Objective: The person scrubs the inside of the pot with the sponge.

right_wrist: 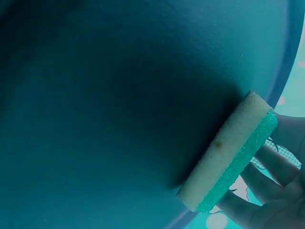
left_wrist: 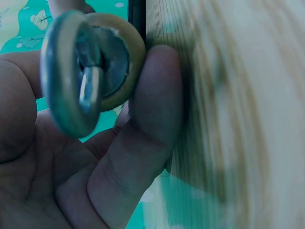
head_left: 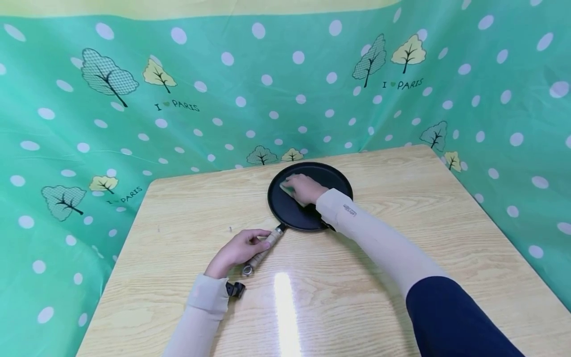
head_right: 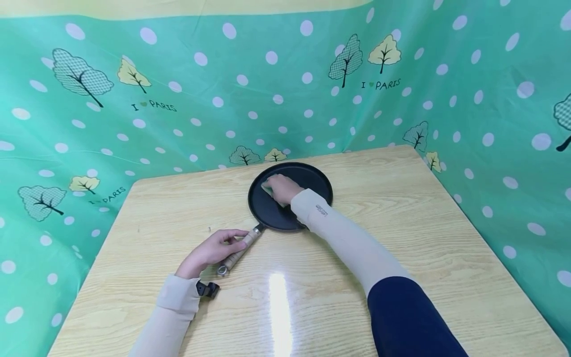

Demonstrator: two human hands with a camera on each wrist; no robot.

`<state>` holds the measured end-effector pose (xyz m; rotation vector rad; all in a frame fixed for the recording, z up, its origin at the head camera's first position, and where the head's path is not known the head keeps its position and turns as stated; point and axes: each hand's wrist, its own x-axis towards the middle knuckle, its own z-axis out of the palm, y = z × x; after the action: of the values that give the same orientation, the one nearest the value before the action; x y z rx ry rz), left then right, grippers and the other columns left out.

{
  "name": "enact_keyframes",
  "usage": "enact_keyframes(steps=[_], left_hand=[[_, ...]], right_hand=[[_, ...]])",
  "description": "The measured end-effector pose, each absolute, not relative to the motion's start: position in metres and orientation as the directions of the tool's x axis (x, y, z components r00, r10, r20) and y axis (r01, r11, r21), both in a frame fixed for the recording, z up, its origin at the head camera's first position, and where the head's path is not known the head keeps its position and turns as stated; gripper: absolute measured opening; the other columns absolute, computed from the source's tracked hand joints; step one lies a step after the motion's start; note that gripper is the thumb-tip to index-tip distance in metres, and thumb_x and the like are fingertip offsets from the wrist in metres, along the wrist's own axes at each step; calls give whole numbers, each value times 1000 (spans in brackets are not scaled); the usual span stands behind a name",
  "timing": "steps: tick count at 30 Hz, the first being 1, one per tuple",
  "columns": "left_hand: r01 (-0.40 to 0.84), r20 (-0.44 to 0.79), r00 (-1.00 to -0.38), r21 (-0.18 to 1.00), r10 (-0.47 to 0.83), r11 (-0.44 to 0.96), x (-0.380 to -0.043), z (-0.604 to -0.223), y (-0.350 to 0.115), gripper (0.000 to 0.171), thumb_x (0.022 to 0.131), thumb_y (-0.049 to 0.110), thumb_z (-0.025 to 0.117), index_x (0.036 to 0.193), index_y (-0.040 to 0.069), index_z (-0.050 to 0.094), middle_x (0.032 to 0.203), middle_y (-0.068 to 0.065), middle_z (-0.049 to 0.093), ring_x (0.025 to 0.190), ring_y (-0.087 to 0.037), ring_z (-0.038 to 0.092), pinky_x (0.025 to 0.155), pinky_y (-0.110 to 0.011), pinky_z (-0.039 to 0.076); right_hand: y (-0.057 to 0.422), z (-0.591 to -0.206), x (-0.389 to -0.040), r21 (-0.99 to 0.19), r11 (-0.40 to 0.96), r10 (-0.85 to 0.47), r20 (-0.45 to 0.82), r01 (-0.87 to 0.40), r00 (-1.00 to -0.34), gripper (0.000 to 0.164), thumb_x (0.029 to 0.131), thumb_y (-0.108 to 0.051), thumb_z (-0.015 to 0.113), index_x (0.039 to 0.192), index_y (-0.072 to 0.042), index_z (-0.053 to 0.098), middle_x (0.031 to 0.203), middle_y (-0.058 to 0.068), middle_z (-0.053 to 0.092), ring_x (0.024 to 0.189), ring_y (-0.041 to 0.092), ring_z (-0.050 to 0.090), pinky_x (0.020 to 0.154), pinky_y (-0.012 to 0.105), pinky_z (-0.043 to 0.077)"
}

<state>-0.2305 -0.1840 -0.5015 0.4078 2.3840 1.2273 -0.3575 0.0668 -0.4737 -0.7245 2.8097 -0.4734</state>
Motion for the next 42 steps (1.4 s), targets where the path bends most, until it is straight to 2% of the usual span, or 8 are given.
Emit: enact_keyframes(steps=[11,21,27,31,42], left_hand=[[63,-232,-869,825,438,562,-231,-503,-184,40,105,13,67,141,-3,64,94,-8,61,84,-19,55,75,-34,45],[53,-238,-866,831,440,553,-231,-503,-184,40,105,13,67,142,-2,64,93,-8,59,82,-20,52,73,-34,44],[51,-239,-867,831,438,555,-230,-503,-184,40,104,12,67,142,-3,64,92,-8,58,80,-19,51,72,-34,44],[52,-241,-864,831,442,554,-230,-503,-183,41,104,13,67,142,-2,64,93,-8,58,80,-19,51,71,-34,44],[55,-241,-864,827,441,559,-232,-504,-185,40,105,14,67,142,-2,64,96,-8,60,87,-20,53,76,-34,44]], right_hand=[[62,-471,-365,-375,849,-452,-148,-373,-880,51,107,-7,61,156,-11,51,164,15,43,151,36,39,118,47,39],[62,-471,-370,-395,857,-416,-150,-332,-897,51,107,-9,61,157,-12,50,165,15,41,152,35,36,121,47,35],[66,-472,-376,-414,857,-398,-152,-307,-905,51,108,-10,60,158,-14,49,166,13,40,152,33,36,111,43,44],[71,-473,-379,-419,861,-381,-154,-289,-912,51,109,-10,58,159,-14,48,166,13,40,153,32,36,108,43,45],[81,-473,-388,-409,871,-357,-146,-272,-922,51,109,-10,56,159,-11,47,167,14,37,155,35,30,123,48,31]])
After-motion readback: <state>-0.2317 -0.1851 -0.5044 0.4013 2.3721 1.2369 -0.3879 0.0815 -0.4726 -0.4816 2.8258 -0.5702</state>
